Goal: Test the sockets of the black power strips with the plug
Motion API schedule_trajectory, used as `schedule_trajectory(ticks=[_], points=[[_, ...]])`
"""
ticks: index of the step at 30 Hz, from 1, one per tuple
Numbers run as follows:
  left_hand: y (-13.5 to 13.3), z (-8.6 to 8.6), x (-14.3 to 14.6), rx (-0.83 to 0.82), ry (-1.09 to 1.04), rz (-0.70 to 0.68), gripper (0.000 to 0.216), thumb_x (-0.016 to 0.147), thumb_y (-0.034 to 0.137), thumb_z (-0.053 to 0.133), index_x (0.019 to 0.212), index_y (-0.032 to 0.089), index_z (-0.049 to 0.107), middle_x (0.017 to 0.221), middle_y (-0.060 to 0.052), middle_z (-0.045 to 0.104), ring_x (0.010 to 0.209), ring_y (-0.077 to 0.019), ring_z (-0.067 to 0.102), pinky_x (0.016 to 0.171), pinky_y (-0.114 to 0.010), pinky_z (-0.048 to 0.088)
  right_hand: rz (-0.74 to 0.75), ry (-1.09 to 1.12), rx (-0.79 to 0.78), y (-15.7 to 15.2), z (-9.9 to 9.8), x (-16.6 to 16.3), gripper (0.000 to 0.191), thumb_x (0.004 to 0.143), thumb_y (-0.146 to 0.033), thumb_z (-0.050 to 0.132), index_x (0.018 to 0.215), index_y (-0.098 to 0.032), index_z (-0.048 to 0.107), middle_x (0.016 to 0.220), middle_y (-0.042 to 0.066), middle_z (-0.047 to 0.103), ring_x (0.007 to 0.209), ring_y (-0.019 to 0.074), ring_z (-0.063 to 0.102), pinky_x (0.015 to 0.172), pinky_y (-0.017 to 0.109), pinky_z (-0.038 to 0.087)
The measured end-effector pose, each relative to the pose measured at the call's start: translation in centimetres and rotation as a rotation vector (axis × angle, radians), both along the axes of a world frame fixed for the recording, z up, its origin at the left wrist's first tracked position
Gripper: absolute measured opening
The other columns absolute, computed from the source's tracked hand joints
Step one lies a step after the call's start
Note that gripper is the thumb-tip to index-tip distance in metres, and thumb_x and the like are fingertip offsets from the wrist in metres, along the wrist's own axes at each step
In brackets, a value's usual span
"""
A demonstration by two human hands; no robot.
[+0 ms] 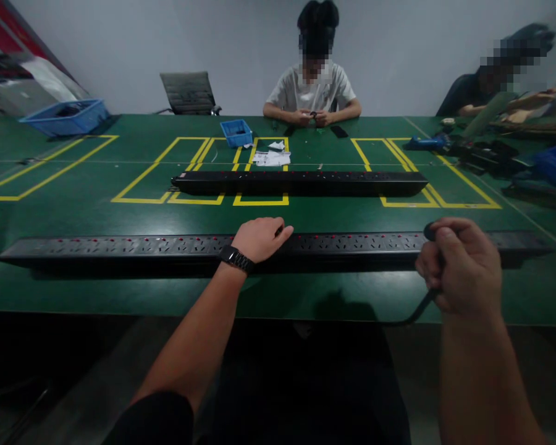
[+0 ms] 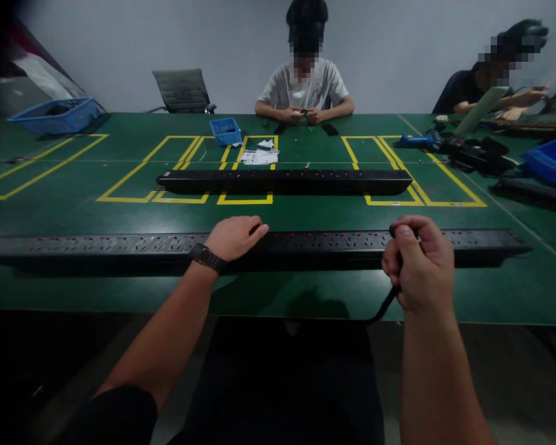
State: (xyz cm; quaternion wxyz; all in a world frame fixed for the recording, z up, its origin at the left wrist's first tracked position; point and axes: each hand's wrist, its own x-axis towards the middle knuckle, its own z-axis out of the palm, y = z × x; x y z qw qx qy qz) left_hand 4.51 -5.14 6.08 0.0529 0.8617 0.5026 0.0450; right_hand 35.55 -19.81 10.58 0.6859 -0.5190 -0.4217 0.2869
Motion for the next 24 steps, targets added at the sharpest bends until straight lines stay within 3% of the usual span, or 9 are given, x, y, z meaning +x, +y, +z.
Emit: schedule_trajectory(ticks=[4,8,14,19,24], points=[[-2.2,0.0,0.9,0.037,0.027,-0.087,0.070,0.093,0.081,0.035,0.122,0.024,0.064,0.107,-0.012,0.073,0.097,-0.0284,0.066,0.080,-0.039,0.044,-0.173,-0.070,-0.086,-1.3,-3.3,2.4,0.019,0.084,-0.027,0.082,0.096,-0.027,0.066,0.049,-0.005,0.051,0.032,0.0116,0.040,0.028,0.023,0.024],[-3.3,-0.8,1.3,0.087,0.085,-0.102,0.084,0.080,0.090,0.048,0.126,0.021,0.060,0.111,-0.016,0.070,0.104,-0.0343,0.063,0.086,-0.044,0.042,-0.121,0.039,-0.097,-2.1,-5.2,3.6,0.020,0.084,-0.030,0.080,0.096,-0.025,0.064,0.046,-0.008,0.049,0.031,0.0090,0.036,0.030,0.019,0.027],[-2.5,-1.1,1.0,0.091,0.100,-0.161,0.082,0.082,0.088,0.047,0.125,0.020,0.061,0.109,-0.015,0.070,0.103,-0.0334,0.064,0.085,-0.043,0.043,0.030,0.180,-0.129,-2.6,-4.9,2.9,0.011,0.094,-0.033,0.065,0.102,-0.025,0.062,0.046,-0.009,0.047,0.029,0.0078,0.032,0.032,0.018,0.025],[-2.2,-1.2,0.8,0.076,0.115,-0.174,0.078,0.083,0.086,0.050,0.125,0.021,0.062,0.111,-0.015,0.070,0.102,-0.0326,0.065,0.085,-0.042,0.045,0.120,0.252,-0.193,-3.2,-4.2,3.2,0.012,0.094,-0.032,0.059,0.105,-0.025,0.061,0.045,-0.009,0.046,0.029,0.0087,0.031,0.032,0.018,0.023],[-0.3,-1.4,-3.6,0.024,0.130,-0.129,0.074,0.082,0.081,0.056,0.128,0.023,0.062,0.115,-0.015,0.072,0.107,-0.0332,0.066,0.091,-0.042,0.046,0.159,0.348,-0.202,-2.6,-3.7,2.8,0.013,0.093,-0.034,0.058,0.103,-0.026,0.058,0.042,-0.011,0.042,0.029,0.0076,0.025,0.032,0.016,0.021]])
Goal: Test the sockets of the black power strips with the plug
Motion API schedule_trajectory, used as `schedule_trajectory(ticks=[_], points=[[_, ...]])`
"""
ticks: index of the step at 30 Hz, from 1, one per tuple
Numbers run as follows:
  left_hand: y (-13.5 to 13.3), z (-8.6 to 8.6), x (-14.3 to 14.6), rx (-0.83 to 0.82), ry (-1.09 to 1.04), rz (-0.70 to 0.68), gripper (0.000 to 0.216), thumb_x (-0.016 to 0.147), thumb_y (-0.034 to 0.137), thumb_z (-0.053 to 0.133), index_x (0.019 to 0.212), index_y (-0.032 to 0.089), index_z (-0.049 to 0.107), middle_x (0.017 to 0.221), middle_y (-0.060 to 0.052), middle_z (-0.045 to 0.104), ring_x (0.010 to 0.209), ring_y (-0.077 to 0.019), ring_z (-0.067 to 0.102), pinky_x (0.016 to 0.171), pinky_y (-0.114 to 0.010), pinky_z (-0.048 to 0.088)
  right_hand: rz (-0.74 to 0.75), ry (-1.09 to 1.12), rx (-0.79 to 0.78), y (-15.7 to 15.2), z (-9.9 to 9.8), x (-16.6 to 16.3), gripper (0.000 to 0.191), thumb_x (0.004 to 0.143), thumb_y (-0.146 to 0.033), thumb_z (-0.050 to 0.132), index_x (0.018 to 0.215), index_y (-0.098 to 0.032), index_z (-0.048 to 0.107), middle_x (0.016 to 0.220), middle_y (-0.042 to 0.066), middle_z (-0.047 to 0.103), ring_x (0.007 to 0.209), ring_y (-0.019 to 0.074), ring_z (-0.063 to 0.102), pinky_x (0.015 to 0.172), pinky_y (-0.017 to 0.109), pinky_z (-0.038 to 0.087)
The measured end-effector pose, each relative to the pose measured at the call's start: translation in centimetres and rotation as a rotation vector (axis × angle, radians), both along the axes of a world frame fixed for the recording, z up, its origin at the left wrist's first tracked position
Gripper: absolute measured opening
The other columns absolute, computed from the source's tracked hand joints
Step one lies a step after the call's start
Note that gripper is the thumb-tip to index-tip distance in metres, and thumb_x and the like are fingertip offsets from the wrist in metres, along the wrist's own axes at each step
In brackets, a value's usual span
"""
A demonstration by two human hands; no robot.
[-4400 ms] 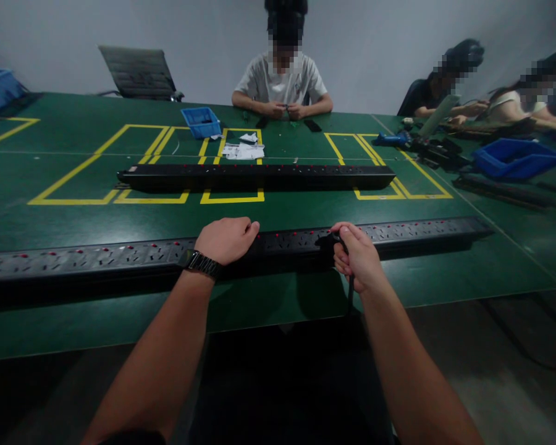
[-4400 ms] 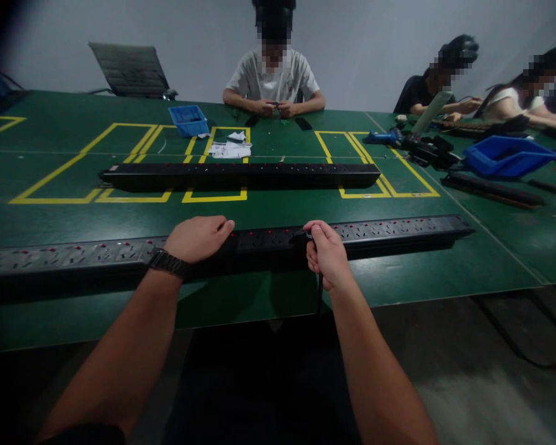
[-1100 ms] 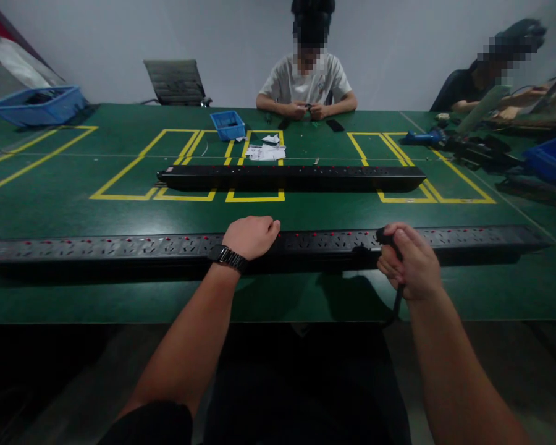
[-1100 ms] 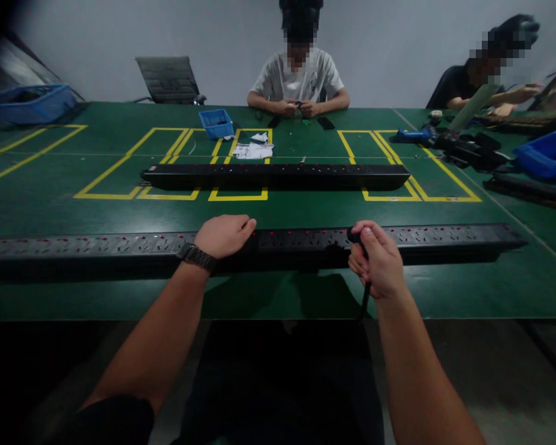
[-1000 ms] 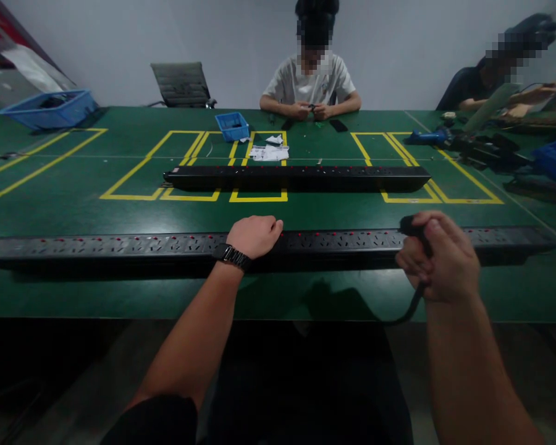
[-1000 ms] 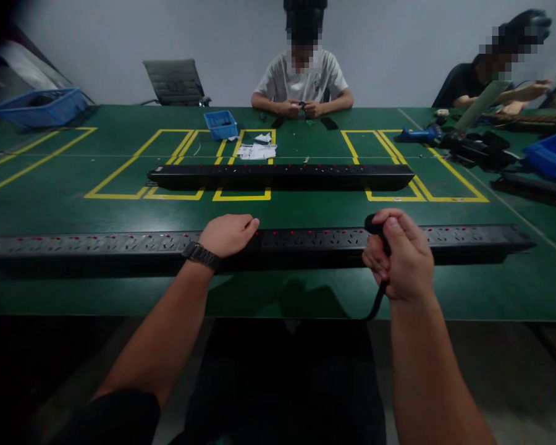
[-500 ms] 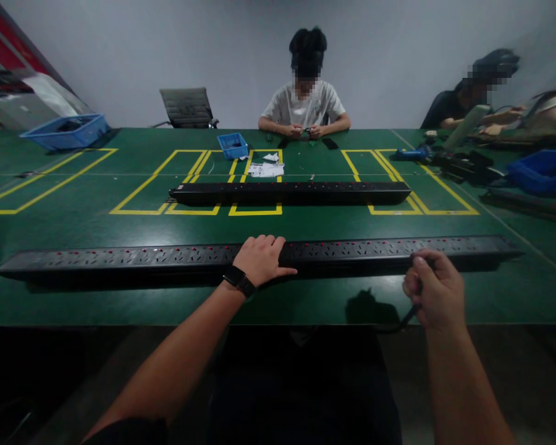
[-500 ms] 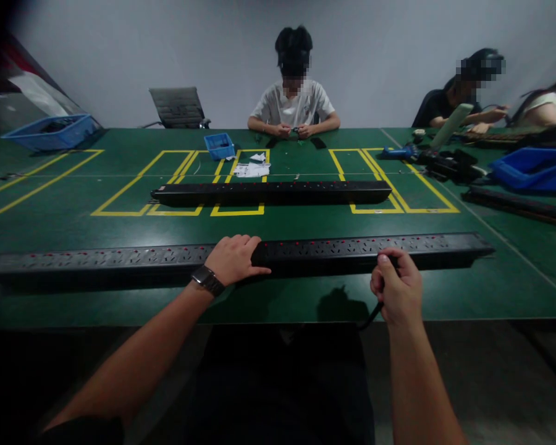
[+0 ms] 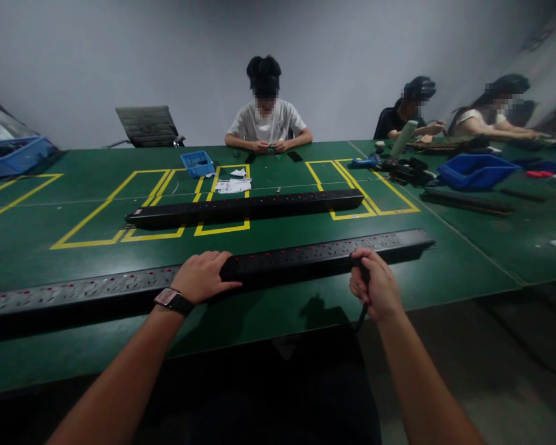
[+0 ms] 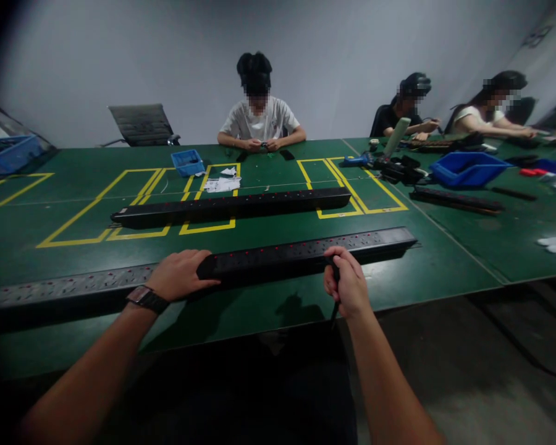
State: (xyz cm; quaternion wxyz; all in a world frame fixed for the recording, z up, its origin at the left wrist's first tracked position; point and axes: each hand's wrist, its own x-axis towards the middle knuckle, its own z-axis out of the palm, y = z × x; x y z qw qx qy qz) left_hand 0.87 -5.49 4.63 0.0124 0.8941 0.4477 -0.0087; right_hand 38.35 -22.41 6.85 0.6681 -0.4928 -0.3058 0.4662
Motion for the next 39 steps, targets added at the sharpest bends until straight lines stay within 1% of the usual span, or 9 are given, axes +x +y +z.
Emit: schedule_trajectory(ticks=[4,7,8,10,13,16,19,25,39], points=[[2.5,-0.5,-5.6,-0.036,-0.012,0.035,0.077,0.080,0.080,0.058,0.131,0.021,0.062,0.121,-0.014,0.072,0.110,-0.0343,0.066,0.096,-0.044,0.047,0.101,0.027,0.000,2.0,-0.2,-2.0,0.015,0.093,-0.035,0.057,0.104,-0.025,0.057,0.042,-0.012,0.042,0.029,0.0075,0.025,0.032,0.016,0.020],[3.0,-0.7,-7.2,-0.046,-0.016,0.057,0.075,0.080,0.076,0.061,0.132,0.022,0.061,0.124,-0.013,0.071,0.110,-0.0343,0.066,0.097,-0.045,0.048,0.176,0.056,-0.006,4.2,-0.6,-4.4,0.015,0.092,-0.035,0.056,0.104,-0.025,0.057,0.043,-0.012,0.042,0.029,0.0068,0.024,0.032,0.016,0.019],[2.8,-0.7,-6.8,-0.035,-0.025,0.055,0.075,0.080,0.075,0.062,0.134,0.022,0.060,0.126,-0.013,0.070,0.113,-0.0347,0.065,0.099,-0.046,0.047,0.202,0.069,-0.013,4.9,-0.8,-5.3,0.015,0.092,-0.035,0.056,0.104,-0.026,0.056,0.043,-0.012,0.041,0.029,0.0067,0.024,0.033,0.016,0.018],[1.9,-0.6,-4.5,0.018,-0.075,0.024,0.078,0.081,0.071,0.065,0.141,0.022,0.055,0.134,-0.015,0.066,0.121,-0.0361,0.062,0.103,-0.049,0.045,0.244,0.092,-0.033,6.3,-1.1,-6.9,0.014,0.091,-0.035,0.056,0.103,-0.026,0.056,0.043,-0.013,0.040,0.030,0.0065,0.023,0.033,0.016,0.017],[0.0,-0.6,1.5,0.099,-0.207,-0.071,0.075,0.086,0.065,0.063,0.147,0.023,0.050,0.143,-0.014,0.061,0.128,-0.0345,0.057,0.108,-0.049,0.041,0.261,0.098,-0.064,7.8,-1.6,-8.7,0.014,0.090,-0.034,0.056,0.101,-0.026,0.055,0.043,-0.013,0.040,0.030,0.0061,0.023,0.034,0.016,0.016],[-1.6,-0.7,7.2,0.148,-0.288,-0.120,0.068,0.089,0.063,0.061,0.144,0.024,0.054,0.139,-0.012,0.064,0.124,-0.0339,0.059,0.107,-0.050,0.041,0.256,0.073,-0.083,8.6,-1.9,-9.7,0.014,0.090,-0.034,0.054,0.101,-0.027,0.054,0.043,-0.013,0.040,0.029,0.0062,0.023,0.034,0.016,0.016],[-2.4,-1.1,10.1,0.185,-0.334,-0.101,0.059,0.092,0.059,0.060,0.140,0.023,0.057,0.131,-0.012,0.068,0.119,-0.0335,0.061,0.102,-0.050,0.042,0.265,0.047,-0.101,9.0,-1.9,-10.1,0.014,0.090,-0.033,0.054,0.102,-0.026,0.056,0.042,-0.013,0.040,0.029,0.0062,0.023,0.034,0.016,0.016],[-2.4,-2.0,10.1,0.233,-0.416,-0.081,0.054,0.093,0.056,0.061,0.134,0.021,0.062,0.124,-0.013,0.070,0.113,-0.0331,0.062,0.100,-0.049,0.042,0.247,-0.006,-0.142,9.4,-1.5,-10.4,0.014,0.089,-0.033,0.054,0.100,-0.025,0.056,0.042,-0.013,0.040,0.029,0.0057,0.023,0.033,0.016,0.015],[-2.0,-2.1,9.9,0.271,-0.462,-0.097,0.055,0.091,0.059,0.064,0.131,0.022,0.063,0.122,-0.012,0.070,0.112,-0.0298,0.063,0.099,-0.048,0.045,0.241,0.019,-0.162,10.1,-1.6,-10.8,0.014,0.090,-0.034,0.058,0.101,-0.026,0.055,0.043,-0.014,0.039,0.030,0.0059,0.023,0.033,0.014,0.018]])
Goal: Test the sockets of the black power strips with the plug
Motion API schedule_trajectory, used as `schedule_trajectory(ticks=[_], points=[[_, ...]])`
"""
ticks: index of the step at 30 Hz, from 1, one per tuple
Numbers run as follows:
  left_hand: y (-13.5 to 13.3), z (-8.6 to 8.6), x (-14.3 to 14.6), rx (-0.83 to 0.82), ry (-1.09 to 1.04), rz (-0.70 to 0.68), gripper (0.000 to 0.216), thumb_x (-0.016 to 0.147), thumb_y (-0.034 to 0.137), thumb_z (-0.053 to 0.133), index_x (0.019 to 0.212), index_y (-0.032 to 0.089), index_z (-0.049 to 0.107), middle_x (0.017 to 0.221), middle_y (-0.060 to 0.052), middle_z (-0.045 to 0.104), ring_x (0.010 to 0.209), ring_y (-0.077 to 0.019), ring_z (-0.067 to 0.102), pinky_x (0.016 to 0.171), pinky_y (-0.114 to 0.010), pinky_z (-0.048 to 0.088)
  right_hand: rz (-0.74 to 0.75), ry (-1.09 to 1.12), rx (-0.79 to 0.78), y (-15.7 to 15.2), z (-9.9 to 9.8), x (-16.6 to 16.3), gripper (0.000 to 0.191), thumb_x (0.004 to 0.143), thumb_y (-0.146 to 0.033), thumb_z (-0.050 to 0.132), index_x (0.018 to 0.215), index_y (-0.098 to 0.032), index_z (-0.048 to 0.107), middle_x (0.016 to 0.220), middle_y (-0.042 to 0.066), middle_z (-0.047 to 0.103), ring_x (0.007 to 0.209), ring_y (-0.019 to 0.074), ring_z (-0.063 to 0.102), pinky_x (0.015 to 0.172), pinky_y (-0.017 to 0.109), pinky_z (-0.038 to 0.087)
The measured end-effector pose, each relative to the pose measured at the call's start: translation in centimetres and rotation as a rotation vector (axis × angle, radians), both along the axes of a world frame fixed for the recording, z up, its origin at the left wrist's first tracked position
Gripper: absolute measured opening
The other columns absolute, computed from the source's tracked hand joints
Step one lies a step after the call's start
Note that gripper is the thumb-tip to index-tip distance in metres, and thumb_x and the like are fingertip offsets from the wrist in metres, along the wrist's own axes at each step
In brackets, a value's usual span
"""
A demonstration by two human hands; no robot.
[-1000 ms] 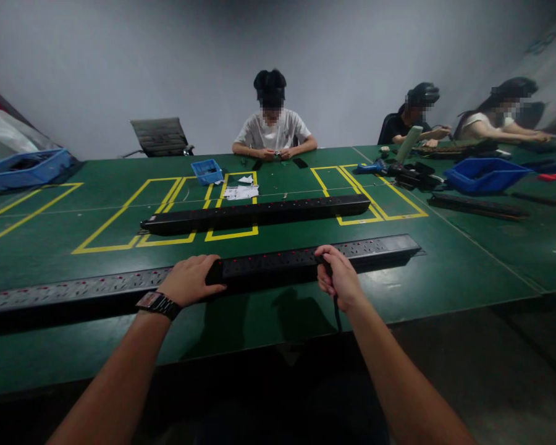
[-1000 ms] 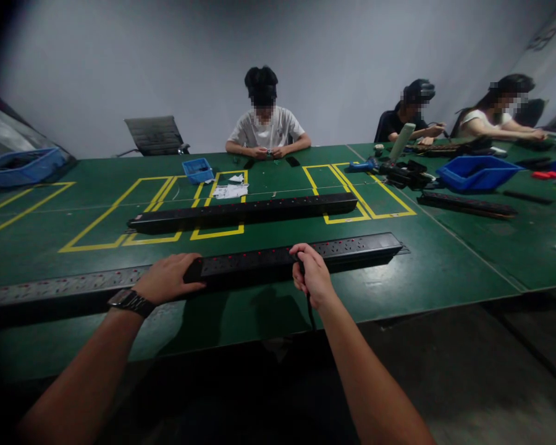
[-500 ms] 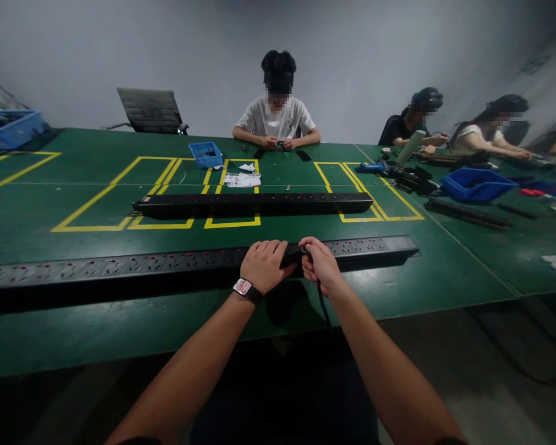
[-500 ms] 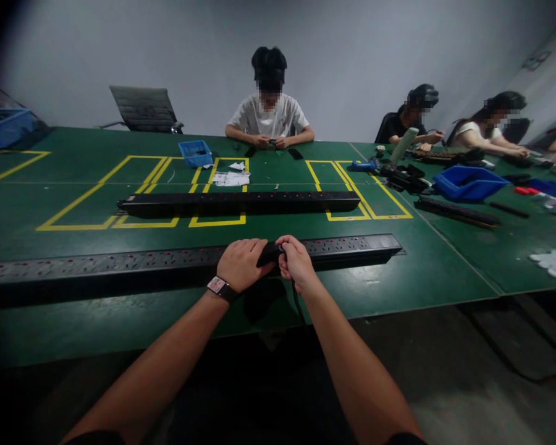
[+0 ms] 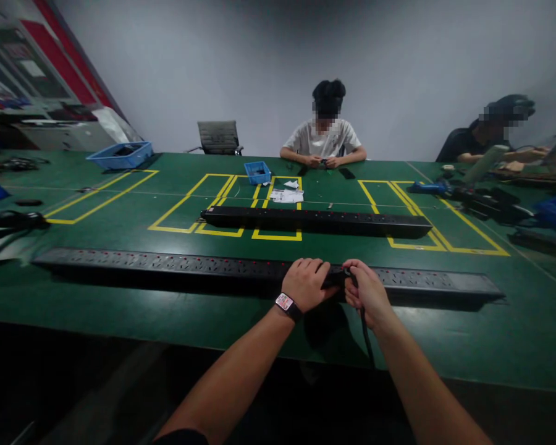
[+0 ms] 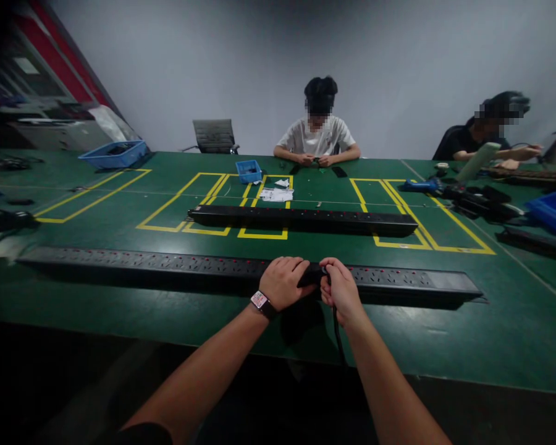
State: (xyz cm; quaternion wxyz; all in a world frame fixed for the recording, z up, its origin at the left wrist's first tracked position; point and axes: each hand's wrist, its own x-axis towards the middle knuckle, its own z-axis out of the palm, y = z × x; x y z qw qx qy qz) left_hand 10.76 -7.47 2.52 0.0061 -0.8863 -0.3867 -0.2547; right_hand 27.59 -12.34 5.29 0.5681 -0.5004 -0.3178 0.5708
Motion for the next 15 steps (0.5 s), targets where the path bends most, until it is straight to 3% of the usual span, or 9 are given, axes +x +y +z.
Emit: schedule_trajectory(ticks=[15], points=[[-0.1,-0.2,0.1,-0.013,0.009,0.012,0.054,0.091,0.057,0.066,0.133,0.023,0.062,0.125,-0.012,0.070,0.115,-0.0309,0.063,0.099,-0.049,0.045,-0.015,-0.038,0.011,0.2,-1.3,0.0,0.020,0.090,-0.041,0.059,0.102,-0.026,0.054,0.043,-0.014,0.039,0.028,0.0053,0.024,0.032,0.013,0.016]])
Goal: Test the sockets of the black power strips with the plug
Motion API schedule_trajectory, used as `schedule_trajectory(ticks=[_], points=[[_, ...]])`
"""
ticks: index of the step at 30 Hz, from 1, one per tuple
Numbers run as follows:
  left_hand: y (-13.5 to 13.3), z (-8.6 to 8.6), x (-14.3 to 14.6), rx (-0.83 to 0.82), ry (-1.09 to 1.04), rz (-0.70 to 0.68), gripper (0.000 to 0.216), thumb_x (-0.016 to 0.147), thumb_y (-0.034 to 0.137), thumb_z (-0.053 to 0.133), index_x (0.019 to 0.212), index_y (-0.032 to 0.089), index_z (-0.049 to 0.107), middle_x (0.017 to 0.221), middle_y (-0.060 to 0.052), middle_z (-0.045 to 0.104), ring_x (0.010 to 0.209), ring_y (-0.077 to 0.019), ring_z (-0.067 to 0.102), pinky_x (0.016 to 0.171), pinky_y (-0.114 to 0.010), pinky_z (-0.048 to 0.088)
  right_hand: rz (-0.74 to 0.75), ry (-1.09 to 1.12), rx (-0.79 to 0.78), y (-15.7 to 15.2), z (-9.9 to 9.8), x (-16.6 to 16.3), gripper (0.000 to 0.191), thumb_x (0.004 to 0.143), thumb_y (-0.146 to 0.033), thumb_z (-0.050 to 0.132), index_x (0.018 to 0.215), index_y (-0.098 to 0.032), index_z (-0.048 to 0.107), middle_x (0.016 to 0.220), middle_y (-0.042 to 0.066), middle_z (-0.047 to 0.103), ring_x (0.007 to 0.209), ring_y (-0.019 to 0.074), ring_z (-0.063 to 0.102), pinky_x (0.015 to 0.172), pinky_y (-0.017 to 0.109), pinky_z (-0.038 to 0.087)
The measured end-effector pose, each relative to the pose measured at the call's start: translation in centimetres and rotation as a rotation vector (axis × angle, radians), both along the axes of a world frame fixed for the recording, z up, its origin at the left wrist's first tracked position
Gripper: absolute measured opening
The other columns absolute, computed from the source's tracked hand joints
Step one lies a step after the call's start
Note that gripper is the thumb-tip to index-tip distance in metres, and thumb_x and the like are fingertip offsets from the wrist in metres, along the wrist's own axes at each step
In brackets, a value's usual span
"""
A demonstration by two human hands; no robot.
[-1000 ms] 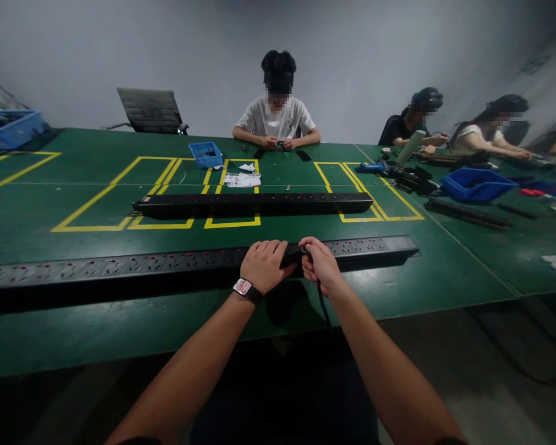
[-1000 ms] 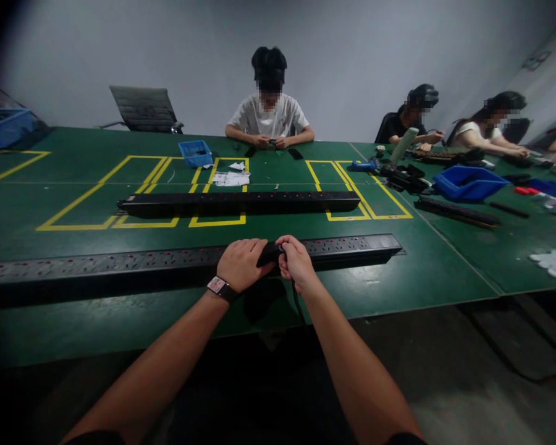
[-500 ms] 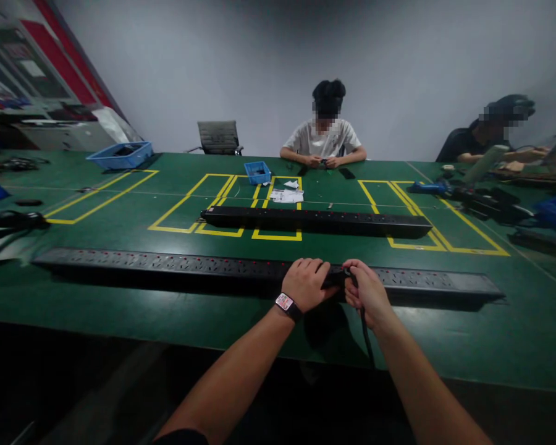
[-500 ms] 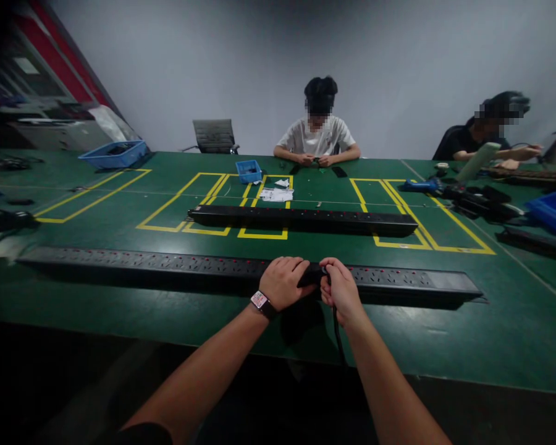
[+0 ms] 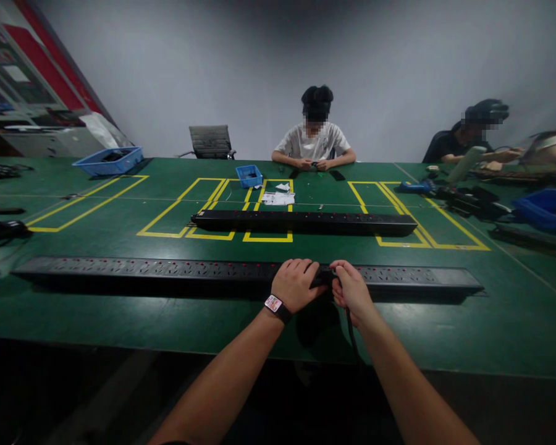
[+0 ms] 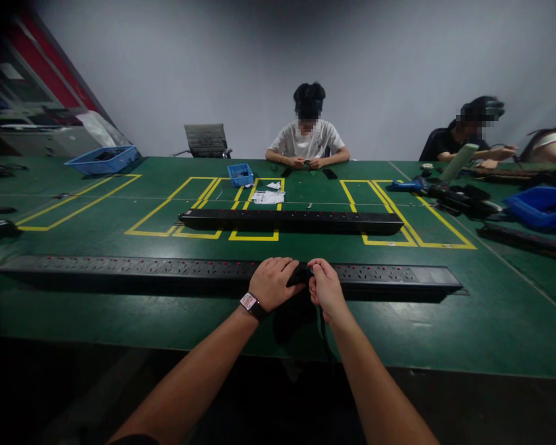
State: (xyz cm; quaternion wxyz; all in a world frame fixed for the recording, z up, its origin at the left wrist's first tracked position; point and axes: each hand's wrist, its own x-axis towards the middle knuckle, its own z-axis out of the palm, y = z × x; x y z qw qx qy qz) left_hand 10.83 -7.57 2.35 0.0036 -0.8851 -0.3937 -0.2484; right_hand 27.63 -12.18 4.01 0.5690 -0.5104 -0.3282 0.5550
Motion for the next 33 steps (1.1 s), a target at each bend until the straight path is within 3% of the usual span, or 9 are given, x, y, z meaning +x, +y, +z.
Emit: schedule_trajectory(ticks=[33], points=[[-0.09,0.08,-0.19,-0.024,-0.004,-0.011,0.048,0.092,0.057,0.064,0.128,0.025,0.065,0.119,-0.011,0.071,0.112,-0.0303,0.063,0.098,-0.047,0.045,0.017,0.007,0.045,-0.53,-0.58,0.06,0.021,0.090,-0.043,0.061,0.102,-0.027,0.054,0.044,-0.015,0.036,0.029,0.0053,0.024,0.033,0.014,0.016]])
